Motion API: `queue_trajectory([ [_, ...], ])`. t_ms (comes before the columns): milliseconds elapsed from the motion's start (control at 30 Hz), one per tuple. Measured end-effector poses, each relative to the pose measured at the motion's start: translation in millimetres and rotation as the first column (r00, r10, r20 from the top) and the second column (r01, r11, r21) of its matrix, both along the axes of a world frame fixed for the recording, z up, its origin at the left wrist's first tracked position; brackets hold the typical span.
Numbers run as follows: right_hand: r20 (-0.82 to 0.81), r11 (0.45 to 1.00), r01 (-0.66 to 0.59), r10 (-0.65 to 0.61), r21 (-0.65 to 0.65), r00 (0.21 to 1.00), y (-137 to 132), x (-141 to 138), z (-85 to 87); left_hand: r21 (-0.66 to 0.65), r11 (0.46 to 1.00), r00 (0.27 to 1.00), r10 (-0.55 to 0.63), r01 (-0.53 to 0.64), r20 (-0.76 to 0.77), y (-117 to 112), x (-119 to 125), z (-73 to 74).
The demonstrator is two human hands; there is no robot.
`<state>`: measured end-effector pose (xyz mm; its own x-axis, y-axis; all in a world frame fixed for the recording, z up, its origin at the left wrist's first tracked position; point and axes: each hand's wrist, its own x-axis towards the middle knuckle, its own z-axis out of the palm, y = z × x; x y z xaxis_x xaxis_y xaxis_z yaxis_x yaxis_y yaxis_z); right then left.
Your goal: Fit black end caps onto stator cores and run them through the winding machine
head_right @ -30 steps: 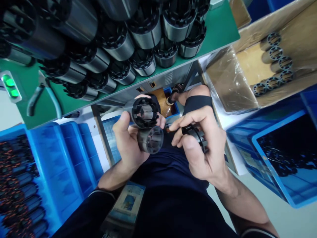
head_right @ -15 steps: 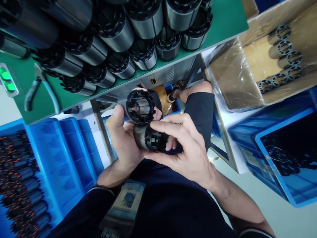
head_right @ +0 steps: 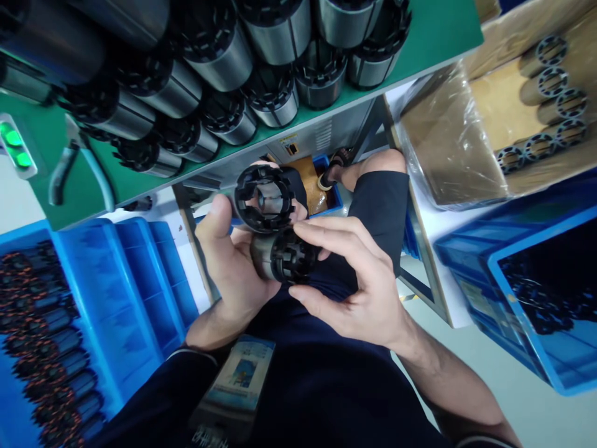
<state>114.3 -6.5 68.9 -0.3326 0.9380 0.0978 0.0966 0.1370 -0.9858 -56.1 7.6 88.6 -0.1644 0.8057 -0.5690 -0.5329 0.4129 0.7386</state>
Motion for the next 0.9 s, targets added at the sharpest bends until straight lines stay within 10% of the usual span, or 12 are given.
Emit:
queue_trajectory([
  [900,0.070,0.999,-0.013,0.010,0.044,0.998,-12.8,9.4,-2.1,0.061,0.997,0.998,-0.052,0.051,0.028,-2.8,4.2,-8.4],
])
